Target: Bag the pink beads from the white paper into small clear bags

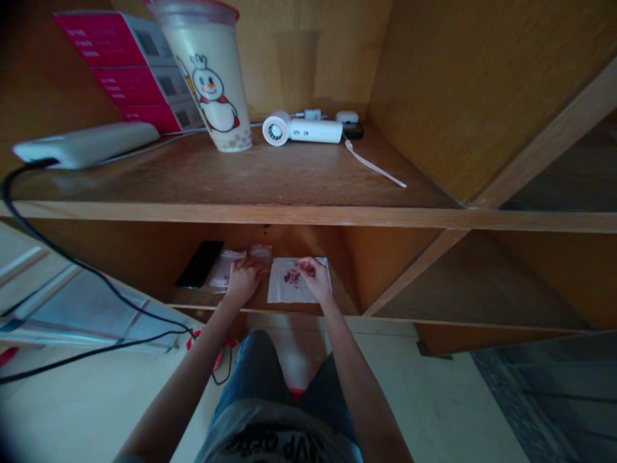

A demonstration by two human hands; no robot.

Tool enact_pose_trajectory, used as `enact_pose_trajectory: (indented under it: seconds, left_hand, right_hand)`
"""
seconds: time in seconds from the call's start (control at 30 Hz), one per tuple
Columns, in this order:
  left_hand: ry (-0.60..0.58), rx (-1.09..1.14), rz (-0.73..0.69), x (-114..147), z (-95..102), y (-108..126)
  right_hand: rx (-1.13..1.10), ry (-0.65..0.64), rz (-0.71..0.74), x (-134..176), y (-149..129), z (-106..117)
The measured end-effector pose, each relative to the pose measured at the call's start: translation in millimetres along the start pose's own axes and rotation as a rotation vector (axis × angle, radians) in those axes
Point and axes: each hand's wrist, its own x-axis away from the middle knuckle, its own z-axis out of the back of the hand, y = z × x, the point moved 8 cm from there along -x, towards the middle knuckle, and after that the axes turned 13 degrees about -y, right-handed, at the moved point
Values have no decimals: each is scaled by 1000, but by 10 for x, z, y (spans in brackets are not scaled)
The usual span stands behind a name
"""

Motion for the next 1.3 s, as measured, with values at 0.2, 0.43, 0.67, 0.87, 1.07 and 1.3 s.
enact_pose_trajectory:
  seconds: [0.2, 0.43, 0.67, 0.87, 1.07, 1.3]
  left_hand:
    - [81, 82, 3, 41, 104, -9]
    - [243, 928, -28, -19, 151, -123]
    - [78, 1803, 94, -216, -310, -24]
    - [114, 1696, 161, -238, -434, -12]
    - [342, 812, 18, -93, 118, 82]
    - [56, 152, -381, -89, 143, 638]
  right_hand:
    - [0, 8, -10, -1, -21, 4]
    - [29, 13, -10, 6, -35, -1]
    - [-1, -52, -21, -11, 37, -82]
    - [16, -83, 28, -19, -3, -96]
    - [7, -55, 7, -22, 24, -73]
    - [61, -64, -5, -26, -11, -55]
